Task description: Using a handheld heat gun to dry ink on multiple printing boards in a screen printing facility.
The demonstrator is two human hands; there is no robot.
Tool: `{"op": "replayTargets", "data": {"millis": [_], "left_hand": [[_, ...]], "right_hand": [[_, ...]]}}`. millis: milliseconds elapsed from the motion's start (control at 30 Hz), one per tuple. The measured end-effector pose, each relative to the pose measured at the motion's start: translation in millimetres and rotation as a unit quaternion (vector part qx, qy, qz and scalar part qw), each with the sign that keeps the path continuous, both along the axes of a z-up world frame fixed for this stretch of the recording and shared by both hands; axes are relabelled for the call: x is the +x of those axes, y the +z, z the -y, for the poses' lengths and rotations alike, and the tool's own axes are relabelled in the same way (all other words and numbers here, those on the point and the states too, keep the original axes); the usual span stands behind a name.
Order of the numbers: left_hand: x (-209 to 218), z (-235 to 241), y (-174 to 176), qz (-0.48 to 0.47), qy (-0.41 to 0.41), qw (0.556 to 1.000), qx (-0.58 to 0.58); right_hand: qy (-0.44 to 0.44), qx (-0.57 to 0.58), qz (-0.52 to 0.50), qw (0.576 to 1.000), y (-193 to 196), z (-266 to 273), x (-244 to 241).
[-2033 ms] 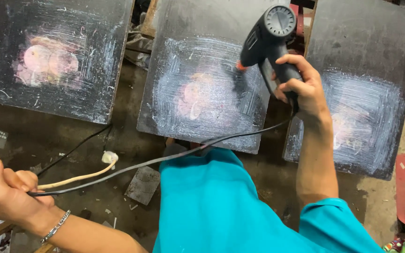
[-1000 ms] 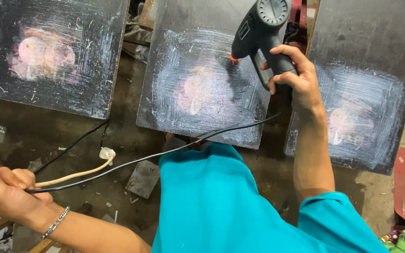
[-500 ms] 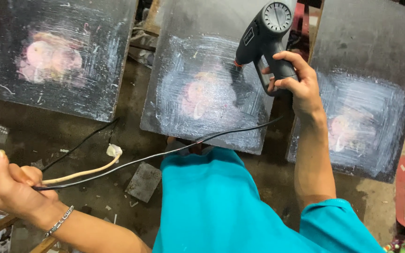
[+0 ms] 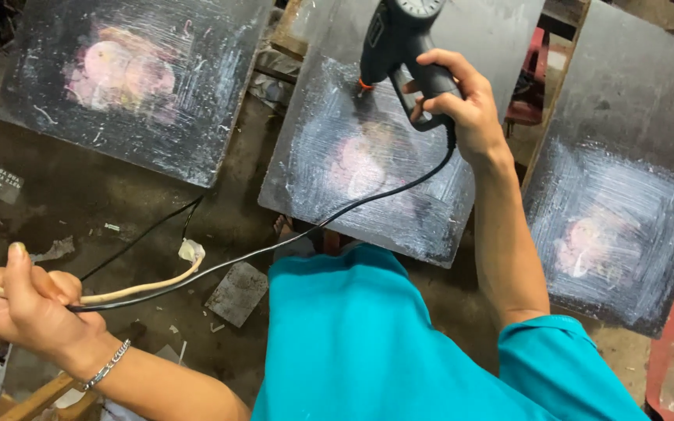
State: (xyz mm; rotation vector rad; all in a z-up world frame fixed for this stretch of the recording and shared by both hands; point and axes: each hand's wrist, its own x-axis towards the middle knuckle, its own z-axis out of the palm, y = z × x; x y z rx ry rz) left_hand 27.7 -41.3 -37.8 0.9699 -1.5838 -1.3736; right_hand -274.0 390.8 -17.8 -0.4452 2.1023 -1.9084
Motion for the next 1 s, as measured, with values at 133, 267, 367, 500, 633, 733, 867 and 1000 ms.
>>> {"op": "replayTargets", "data": {"millis": [133, 267, 367, 500, 633, 733, 867, 1000], "left_hand": [[15.2, 17.5, -6.9, 0.002, 0.01, 1.0, 0.014], [24.2, 33.3, -8.9, 0.006, 0.021, 0.999, 0.024], [25.7, 53.3, -17.3, 0.029, 0.014, 0.999, 0.032], [15.9, 80.2, -30.5, 0.024, -0.011, 0.998, 0.054], [-4.1, 96.8, -30.8, 0.04, -0.032, 0.996, 0.07], [-18.3, 105.4, -28.7, 0.058, -0.048, 0.994, 0.081], [-32.5, 120.2, -37.7, 0.061, -0.088, 0.989, 0.1], [-40.7, 126.9, -42.4, 0.077, -0.093, 0.989, 0.091]], "right_hand": [[0.04, -0.009, 0.006, 0.999, -2.0, 34.1, -12.0], [0.048, -0.011, -0.003, 0.999, 2.4, 59.0, -12.1], [0.001, 0.006, 0.006, 1.0, 7.5, 67.9, -7.7], [-0.017, 0.048, -0.017, 0.999, 9.6, 65.0, 4.9], [-0.015, 0.053, 0.011, 0.998, 19.1, 69.9, 28.9], [-0.004, 0.044, 0.026, 0.999, 11.6, 72.6, 49.7], [0.006, 0.075, 0.035, 0.997, 10.5, 80.9, 84.7], [0.014, 0.064, 0.046, 0.997, 9.3, 89.9, 111.0]]}}
